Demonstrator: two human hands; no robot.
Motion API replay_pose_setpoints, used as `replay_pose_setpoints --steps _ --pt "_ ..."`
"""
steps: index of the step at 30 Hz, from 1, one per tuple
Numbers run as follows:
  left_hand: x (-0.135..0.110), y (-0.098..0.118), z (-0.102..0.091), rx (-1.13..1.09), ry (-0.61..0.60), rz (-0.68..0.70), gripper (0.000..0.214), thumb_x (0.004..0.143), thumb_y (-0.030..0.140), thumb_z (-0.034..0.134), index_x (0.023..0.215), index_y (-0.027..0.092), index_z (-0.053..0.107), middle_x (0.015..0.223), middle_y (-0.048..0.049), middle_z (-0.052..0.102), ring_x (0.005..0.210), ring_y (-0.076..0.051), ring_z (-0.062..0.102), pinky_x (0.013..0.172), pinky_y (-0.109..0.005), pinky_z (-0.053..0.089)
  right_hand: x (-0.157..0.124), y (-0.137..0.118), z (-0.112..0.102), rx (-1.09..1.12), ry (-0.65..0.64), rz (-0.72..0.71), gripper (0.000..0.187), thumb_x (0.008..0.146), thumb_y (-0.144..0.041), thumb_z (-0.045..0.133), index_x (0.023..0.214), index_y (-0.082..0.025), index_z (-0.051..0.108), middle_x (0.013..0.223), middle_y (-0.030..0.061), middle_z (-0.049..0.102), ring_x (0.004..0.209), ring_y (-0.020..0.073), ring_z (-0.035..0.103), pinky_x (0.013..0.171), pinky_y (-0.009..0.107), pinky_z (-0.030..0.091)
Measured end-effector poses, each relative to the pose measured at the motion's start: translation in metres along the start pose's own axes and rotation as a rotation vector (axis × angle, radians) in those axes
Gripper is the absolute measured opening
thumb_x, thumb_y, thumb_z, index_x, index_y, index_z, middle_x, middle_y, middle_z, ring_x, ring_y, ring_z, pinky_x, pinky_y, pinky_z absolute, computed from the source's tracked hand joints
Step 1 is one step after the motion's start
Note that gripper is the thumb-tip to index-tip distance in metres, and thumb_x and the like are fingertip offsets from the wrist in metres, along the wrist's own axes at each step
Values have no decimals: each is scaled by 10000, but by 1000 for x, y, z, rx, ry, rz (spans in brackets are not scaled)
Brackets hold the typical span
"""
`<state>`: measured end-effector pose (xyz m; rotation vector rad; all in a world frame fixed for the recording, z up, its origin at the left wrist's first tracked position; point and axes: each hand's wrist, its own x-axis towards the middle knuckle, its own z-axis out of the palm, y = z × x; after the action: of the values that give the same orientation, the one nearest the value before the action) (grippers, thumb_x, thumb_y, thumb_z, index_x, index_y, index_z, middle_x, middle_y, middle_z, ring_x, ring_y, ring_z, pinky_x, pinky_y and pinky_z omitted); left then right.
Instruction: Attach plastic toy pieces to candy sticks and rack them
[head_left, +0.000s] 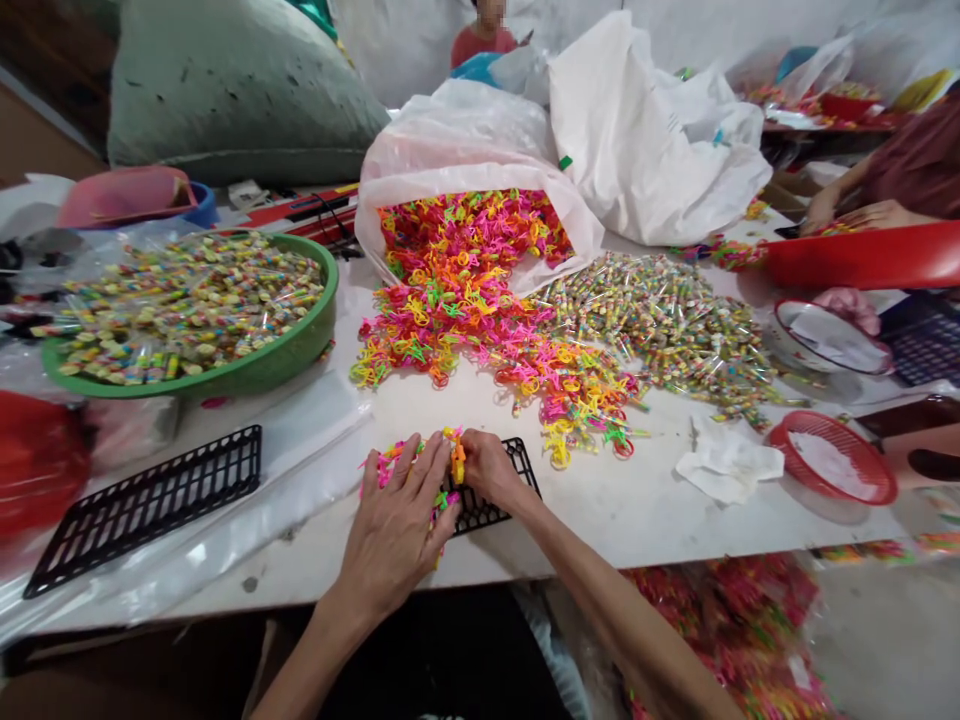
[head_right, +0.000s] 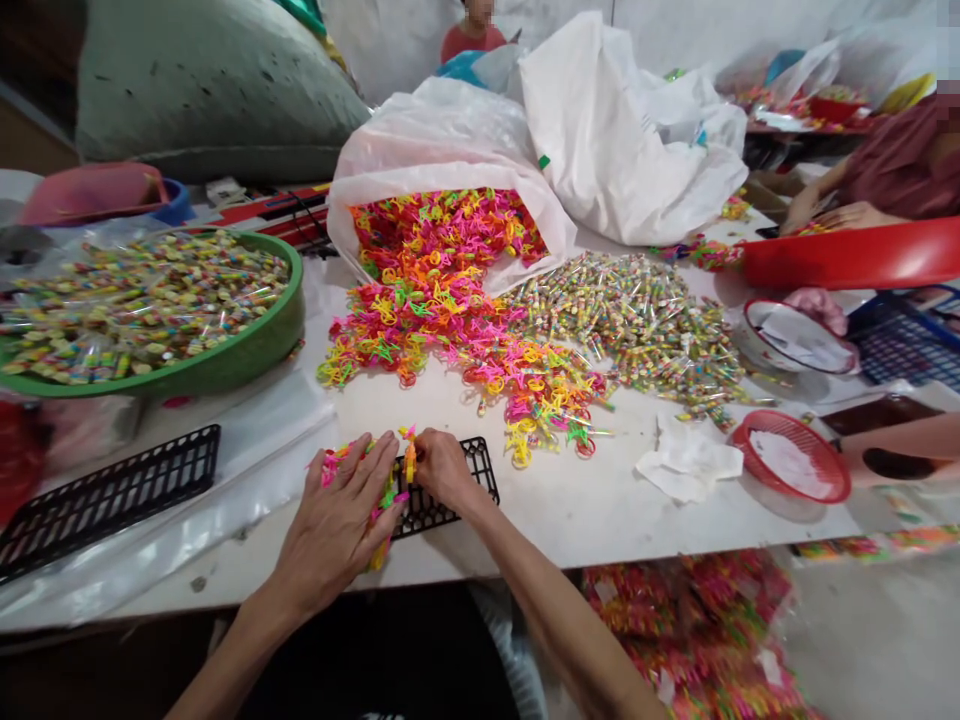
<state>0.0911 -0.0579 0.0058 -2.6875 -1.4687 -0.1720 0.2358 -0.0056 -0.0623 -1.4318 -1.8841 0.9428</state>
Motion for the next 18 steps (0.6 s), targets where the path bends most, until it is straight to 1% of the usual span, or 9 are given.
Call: replay_pose_setpoints --steps 3,5,7,9,11,13,14,15,18 --pt "0 0 1 -11 9 -2 562 848 341 356 1374 196 223 1420 -41 250 1303 -307 202 1015 -577 120 0 -9 4 -280 -34 -61 108 690 -139 492 701 -152 598 703 24 591 576 117 492 529 213 343" --pt "0 0 1 -25 27 14 540 847 332 359 1365 225 251 1410 -26 276 1297 -311 216 1008 -589 115 -3 -15 4 -350 -35 -59 119 692 -154 516 758 -165 614 753 22 609 606 124 524 547 211 363" --pt "0 -1 2 -40 46 34 519 849 335 360 1352 233 284 1401 -22 296 1290 -313 233 1004 -595 115 -11 -14 -9 -355 -2 -17 139 694 -184 556 814 -191 626 803 -1 619 638 111 548 579 190 389" --pt "-1 -1 2 -49 59 42 507 853 342 357 1344 227 304 1402 -22 294 1291 -314 229 1001 -596 118 -27 -5 -35 -374 91 60 216 737 -211 544 941 -203 613 892 5 618 704 109 564 646 185 410" --pt "-1 -1 3 -53 66 44 505 855 347 352 1341 218 310 1407 -21 280 1295 -314 217 999 -598 117 -47 10 -71 -445 215 173 286 805 -189 451 1066 -164 566 974 66 602 795 144 566 727 234 414" --pt "-1 -1 4 -53 73 43 504 856 352 347 1338 206 317 1409 -22 273 1297 -316 211 997 -601 115 -65 25 -104 -551 287 321 268 800 -137 414 991 -150 602 964 106 598 845 193 564 735 290 408" --pt "-1 -1 5 -52 76 42 502 857 354 345 1335 202 323 1409 -23 273 1296 -317 212 995 -604 114 -72 32 -116 -652 242 406 258 791 -131 422 958 -173 615 954 94 602 854 200 567 712 287 409" --pt "0 -1 5 -50 79 43 500 858 357 343 1332 200 329 1408 -25 274 1295 -318 215 993 -607 113 -77 37 -123 -732 184 442 262 788 -127 426 959 -190 615 964 88 600 859 203 571 687 280 409" --pt "1 0 5 -48 81 49 495 860 367 340 1328 207 335 1407 -26 279 1292 -317 224 991 -610 115 -80 44 -124 -917 58 424 291 833 -176 402 1075 -229 555 1063 88 566 852 189 581 618 252 399"
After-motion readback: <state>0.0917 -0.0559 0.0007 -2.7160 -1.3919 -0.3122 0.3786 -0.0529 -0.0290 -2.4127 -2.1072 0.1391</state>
